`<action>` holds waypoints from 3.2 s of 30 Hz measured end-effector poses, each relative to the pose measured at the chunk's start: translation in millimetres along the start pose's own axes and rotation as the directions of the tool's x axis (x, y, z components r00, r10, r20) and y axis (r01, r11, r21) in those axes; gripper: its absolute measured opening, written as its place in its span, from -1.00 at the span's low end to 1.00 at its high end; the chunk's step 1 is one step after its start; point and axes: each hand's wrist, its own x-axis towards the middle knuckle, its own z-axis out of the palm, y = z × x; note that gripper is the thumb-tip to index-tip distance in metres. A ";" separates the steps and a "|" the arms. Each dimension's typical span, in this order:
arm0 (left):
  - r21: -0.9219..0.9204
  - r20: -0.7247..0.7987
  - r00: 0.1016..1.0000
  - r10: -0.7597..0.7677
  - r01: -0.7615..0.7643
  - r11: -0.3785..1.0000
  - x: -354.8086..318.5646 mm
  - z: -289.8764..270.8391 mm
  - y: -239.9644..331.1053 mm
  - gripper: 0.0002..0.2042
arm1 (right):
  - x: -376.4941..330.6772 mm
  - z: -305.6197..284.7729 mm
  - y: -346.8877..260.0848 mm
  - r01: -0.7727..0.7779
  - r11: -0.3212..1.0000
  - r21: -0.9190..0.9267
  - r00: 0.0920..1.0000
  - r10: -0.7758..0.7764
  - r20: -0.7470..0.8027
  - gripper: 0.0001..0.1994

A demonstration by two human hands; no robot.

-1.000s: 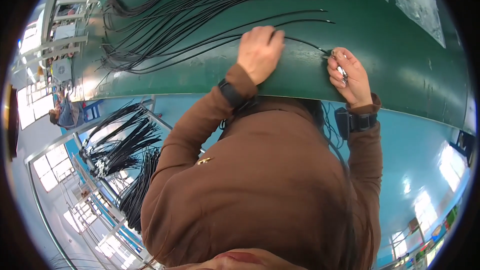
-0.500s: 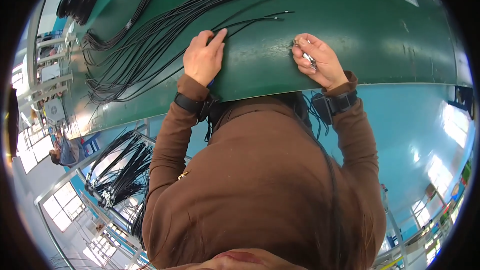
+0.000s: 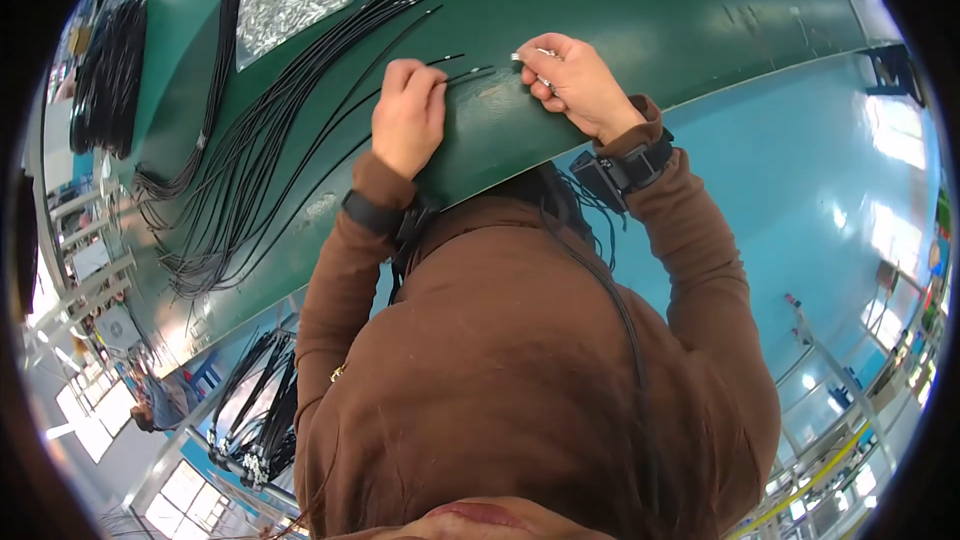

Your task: Manually attaching small metal connectors to black wires at an electronics manufacturing workstation.

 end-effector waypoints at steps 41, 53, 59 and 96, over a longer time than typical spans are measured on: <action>-0.336 -0.085 0.967 -0.240 0.199 0.921 -27.0 -25.9 14.8 -0.89 | 4.9 42.6 24.4 -0.299 0.900 0.317 0.899 0.154 0.410 -0.82; -0.377 -0.070 0.976 -0.207 0.166 0.911 -29.4 -27.2 12.8 -0.88 | 7.8 37.8 26.4 -0.277 0.891 0.360 0.897 0.105 0.429 -0.85; -0.362 -0.048 0.977 -0.206 0.175 0.916 -29.6 -25.9 12.9 -0.89 | 4.9 39.4 24.6 -0.266 0.916 0.300 0.898 0.123 0.422 -0.87; -0.350 0.109 0.906 -0.408 0.419 0.838 -16.9 -40.7 2.7 -0.94 | 12.7 69.0 20.6 0.103 0.980 -0.171 0.987 -0.080 0.137 -0.89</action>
